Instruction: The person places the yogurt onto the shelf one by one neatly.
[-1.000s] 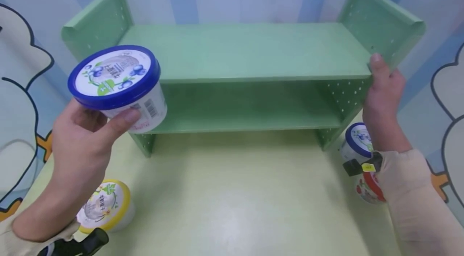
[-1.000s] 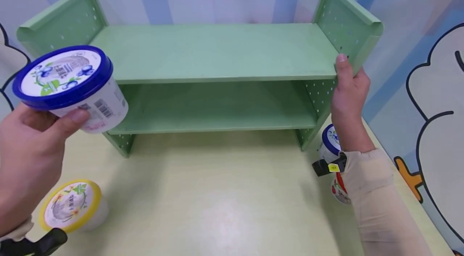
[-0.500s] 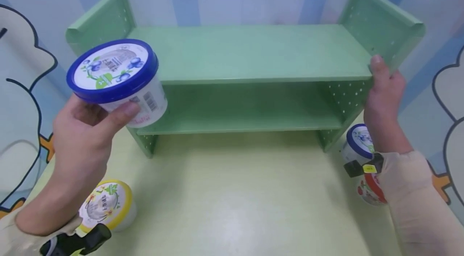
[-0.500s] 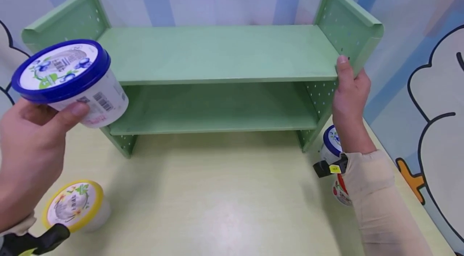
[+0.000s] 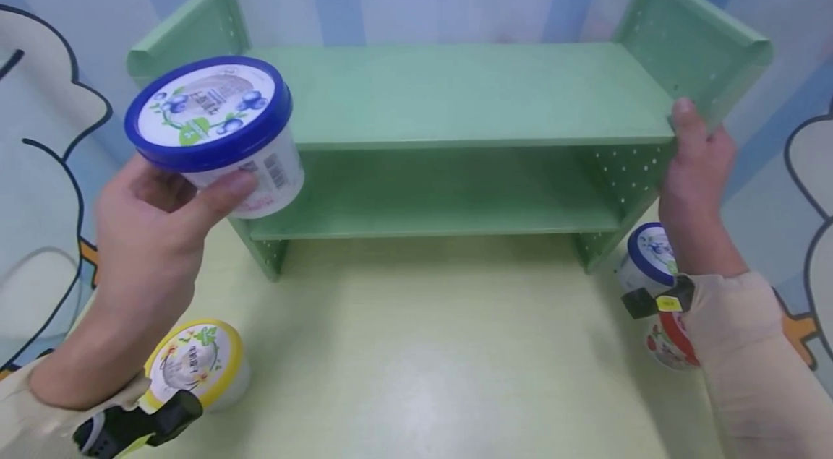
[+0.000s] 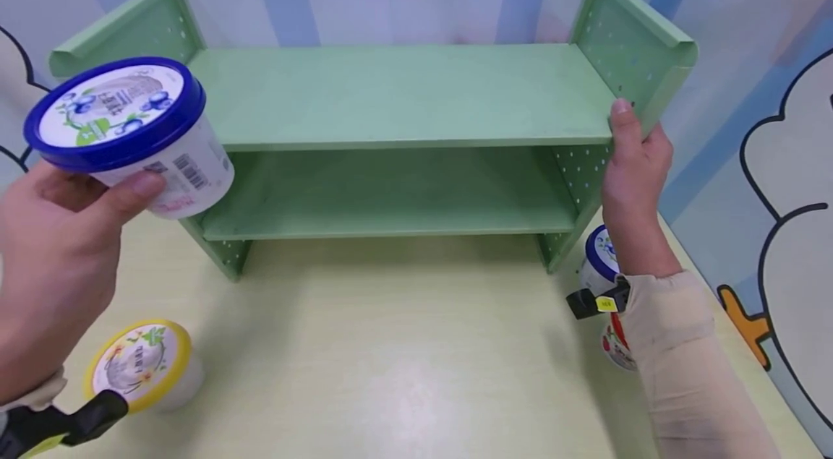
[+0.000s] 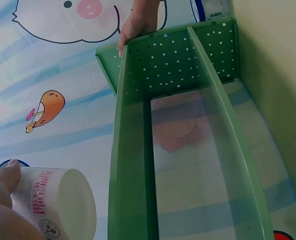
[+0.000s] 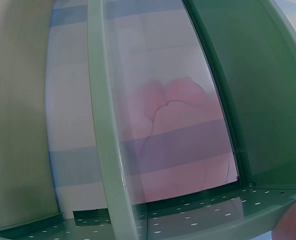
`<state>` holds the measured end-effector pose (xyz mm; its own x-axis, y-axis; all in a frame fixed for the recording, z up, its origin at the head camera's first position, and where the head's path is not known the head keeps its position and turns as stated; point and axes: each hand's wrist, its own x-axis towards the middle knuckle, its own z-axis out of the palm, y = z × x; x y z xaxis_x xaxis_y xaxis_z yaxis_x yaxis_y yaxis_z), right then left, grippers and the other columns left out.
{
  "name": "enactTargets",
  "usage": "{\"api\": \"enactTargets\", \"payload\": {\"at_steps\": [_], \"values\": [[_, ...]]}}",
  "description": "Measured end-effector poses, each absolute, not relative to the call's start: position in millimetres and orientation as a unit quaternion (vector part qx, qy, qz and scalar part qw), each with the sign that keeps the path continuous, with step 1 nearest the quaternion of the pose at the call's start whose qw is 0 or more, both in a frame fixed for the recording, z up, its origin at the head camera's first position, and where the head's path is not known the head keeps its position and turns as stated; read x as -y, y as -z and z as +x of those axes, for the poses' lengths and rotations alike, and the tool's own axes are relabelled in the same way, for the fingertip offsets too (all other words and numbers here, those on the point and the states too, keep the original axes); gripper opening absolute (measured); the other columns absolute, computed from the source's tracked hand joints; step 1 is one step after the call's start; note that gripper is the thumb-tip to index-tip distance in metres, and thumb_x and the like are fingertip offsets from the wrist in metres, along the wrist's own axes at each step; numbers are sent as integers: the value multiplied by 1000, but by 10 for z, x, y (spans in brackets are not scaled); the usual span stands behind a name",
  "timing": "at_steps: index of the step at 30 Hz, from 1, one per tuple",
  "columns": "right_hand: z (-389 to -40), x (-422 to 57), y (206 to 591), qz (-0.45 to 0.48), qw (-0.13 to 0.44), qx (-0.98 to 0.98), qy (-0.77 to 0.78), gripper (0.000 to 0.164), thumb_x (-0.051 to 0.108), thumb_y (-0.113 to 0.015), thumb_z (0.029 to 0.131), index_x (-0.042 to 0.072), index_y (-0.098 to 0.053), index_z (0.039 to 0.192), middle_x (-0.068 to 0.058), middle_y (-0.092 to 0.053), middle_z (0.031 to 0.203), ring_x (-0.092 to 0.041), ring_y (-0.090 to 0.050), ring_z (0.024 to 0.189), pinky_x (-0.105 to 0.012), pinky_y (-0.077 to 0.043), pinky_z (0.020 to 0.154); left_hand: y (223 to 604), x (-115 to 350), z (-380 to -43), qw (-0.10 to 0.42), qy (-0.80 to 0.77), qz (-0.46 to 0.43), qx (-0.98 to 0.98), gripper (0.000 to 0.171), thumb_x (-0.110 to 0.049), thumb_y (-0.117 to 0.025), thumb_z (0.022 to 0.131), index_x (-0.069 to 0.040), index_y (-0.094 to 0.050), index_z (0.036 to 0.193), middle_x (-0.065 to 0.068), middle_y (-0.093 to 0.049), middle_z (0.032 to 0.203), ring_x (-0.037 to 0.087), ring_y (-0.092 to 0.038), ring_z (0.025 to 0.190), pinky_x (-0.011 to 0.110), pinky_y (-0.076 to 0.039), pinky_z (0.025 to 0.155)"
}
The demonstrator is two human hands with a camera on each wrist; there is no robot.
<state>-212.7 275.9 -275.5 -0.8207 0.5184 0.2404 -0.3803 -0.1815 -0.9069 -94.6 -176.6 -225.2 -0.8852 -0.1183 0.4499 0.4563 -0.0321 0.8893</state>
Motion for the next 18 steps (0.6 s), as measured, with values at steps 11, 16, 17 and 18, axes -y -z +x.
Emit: {"api": "enactTargets", "payload": {"at_steps": [11,16,17,18], "values": [[-2130,-2745,2760,-57,294,571,-764,31,29,-70,92,7,-66,113,-7,-67,106,-17,-62,96,-30,-45,92,2234,1776,-996,186,706,-103,675,58,4,-75,84,-8,-55,137,12,-51,140,27,-47,128,27,-43,100],[-2139,-2740,2748,-67,292,577,-759,32,30,-70,93,8,-65,115,-6,-66,107,-17,-61,98,-31,-44,95,2219,1745,-1036,190,714,-104,666,57,4,-75,83,-7,-56,136,13,-52,138,28,-47,128,28,-42,101],[-2140,-2742,2750,-68,292,578,-759,32,30,-70,93,8,-65,115,-6,-66,107,-17,-61,98,-31,-44,95,2215,1738,-1046,190,715,-103,665,57,4,-75,83,-8,-56,136,13,-52,138,27,-47,128,29,-42,102],[-2142,-2744,2751,-68,290,578,-759,32,30,-69,93,8,-65,116,-6,-66,107,-17,-61,98,-31,-44,95,2209,1732,-1057,190,714,-101,666,57,3,-76,83,-8,-56,136,12,-52,138,27,-47,128,29,-42,102]]}}
